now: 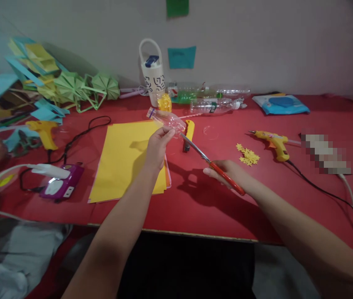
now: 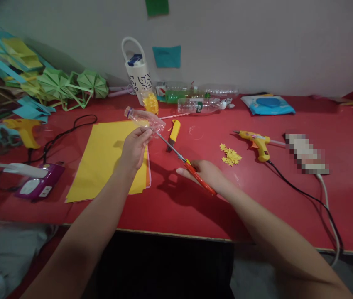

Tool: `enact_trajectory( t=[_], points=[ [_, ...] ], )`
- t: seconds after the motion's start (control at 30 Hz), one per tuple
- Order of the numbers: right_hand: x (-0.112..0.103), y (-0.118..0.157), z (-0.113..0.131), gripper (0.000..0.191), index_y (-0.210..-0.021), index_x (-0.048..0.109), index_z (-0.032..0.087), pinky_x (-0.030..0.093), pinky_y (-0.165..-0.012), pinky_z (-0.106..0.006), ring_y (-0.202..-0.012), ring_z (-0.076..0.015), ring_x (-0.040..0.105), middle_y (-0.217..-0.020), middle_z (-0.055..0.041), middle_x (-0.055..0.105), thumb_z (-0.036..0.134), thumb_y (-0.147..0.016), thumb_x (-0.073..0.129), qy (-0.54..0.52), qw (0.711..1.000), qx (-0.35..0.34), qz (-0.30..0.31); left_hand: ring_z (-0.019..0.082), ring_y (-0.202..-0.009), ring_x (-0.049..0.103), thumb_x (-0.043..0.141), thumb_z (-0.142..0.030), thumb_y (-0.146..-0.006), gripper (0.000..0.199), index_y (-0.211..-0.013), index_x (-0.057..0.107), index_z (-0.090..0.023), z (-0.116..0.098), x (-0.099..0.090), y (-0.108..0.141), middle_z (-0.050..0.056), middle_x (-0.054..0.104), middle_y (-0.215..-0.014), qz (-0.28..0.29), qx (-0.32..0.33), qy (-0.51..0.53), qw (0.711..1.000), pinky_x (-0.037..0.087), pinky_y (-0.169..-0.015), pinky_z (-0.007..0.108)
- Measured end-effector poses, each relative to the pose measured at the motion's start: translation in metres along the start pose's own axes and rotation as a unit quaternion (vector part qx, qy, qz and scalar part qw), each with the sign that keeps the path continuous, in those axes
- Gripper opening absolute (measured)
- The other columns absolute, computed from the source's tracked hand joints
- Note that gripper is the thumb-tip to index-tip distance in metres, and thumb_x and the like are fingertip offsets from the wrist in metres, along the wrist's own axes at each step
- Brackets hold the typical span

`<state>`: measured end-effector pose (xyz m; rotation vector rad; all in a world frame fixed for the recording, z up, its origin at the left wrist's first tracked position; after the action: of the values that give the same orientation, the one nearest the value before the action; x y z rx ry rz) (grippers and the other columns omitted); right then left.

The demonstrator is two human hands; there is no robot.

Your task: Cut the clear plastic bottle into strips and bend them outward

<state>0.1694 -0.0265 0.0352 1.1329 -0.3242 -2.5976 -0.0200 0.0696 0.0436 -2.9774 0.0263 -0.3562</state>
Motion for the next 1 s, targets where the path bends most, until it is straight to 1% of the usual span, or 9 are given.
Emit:
enact_trajectory(
  t=[0.17,0.33,0.53,0.67,0.87,1.0],
  points=[
    [0.0,0.001,0.001,0.062,-0.057,0.035,0.024,0.027,-0.048,-0.027,-0.047,-0.0106,0.035,-0.049,0.0047,0.036,0.083,-0.07,0.049,-0.009,1.0,0.003,0.001,0.012,-0.077,0.053,0.067,-0.032,-0.075,0.013,-0.074,0.061,-0.02,0.0,0.005,0.001,-0.002,0.06,-0.073,0.029,0.01,0.005,1.0,0.041,-0.089,0.031],
    [0.0,0.001,0.002,0.063,-0.057,0.035,0.024,0.028,-0.046,-0.026,-0.045,-0.0099,0.036,-0.048,0.0052,0.036,0.085,-0.068,0.047,-0.009,1.0,0.001,0.001,0.011,-0.075,0.054,0.07,-0.028,-0.073,0.011,-0.072,0.064,-0.019,0.001,0.006,0.002,-0.002,0.061,-0.074,0.026,-0.005,0.031,0.999,0.041,-0.086,0.028],
    [0.006,-0.004,-0.007,0.062,-0.06,0.044,0.022,0.028,-0.042,-0.026,-0.041,-0.01,0.038,-0.049,0.0029,0.043,0.084,-0.07,0.044,-0.033,0.999,0.02,0.02,0.011,-0.073,0.053,0.07,-0.024,-0.072,0.007,-0.069,0.065,-0.019,0.0,0.005,0.001,-0.002,0.06,-0.071,0.019,-0.012,0.04,0.999,0.042,-0.084,0.027],
    [0.009,-0.007,-0.011,0.062,-0.059,0.044,0.022,0.028,-0.041,-0.026,-0.039,-0.0098,0.037,-0.047,0.0032,0.042,0.083,-0.071,0.045,-0.053,0.998,0.019,0.023,0.011,-0.073,0.053,0.071,-0.024,-0.071,0.008,-0.068,0.065,-0.019,0.001,0.004,0.001,-0.002,0.06,-0.071,0.012,-0.023,0.042,0.999,0.042,-0.086,0.028],
    [0.009,-0.008,-0.013,0.062,-0.057,0.043,0.023,0.028,-0.04,-0.026,-0.038,-0.0097,0.036,-0.045,0.0039,0.039,0.084,-0.066,0.049,-0.048,0.998,0.03,0.017,0.011,-0.075,0.054,0.072,-0.025,-0.068,0.01,-0.069,0.064,-0.019,0.001,0.004,0.0,-0.002,0.061,-0.073,0.011,-0.031,0.053,0.998,0.041,-0.089,0.03],
    [0.007,-0.01,-0.012,0.061,-0.057,0.043,0.023,0.028,-0.041,-0.026,-0.038,-0.0101,0.036,-0.045,0.0032,0.04,0.083,-0.065,0.05,-0.052,0.998,0.033,0.017,0.015,-0.084,0.058,0.072,-0.029,-0.067,0.013,-0.073,0.062,-0.021,0.001,0.0,-0.001,-0.001,0.064,-0.078,0.016,-0.039,0.065,0.997,0.041,-0.093,0.034]
  ],
)
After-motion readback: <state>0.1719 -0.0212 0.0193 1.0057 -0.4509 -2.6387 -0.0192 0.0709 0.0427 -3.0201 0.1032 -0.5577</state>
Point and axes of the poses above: each hand's wrist, its own y-axis away from the middle knuckle, its own x-axis out of the palm, z = x × y, the point moved 8 cm from there along -y, towards the middle knuckle
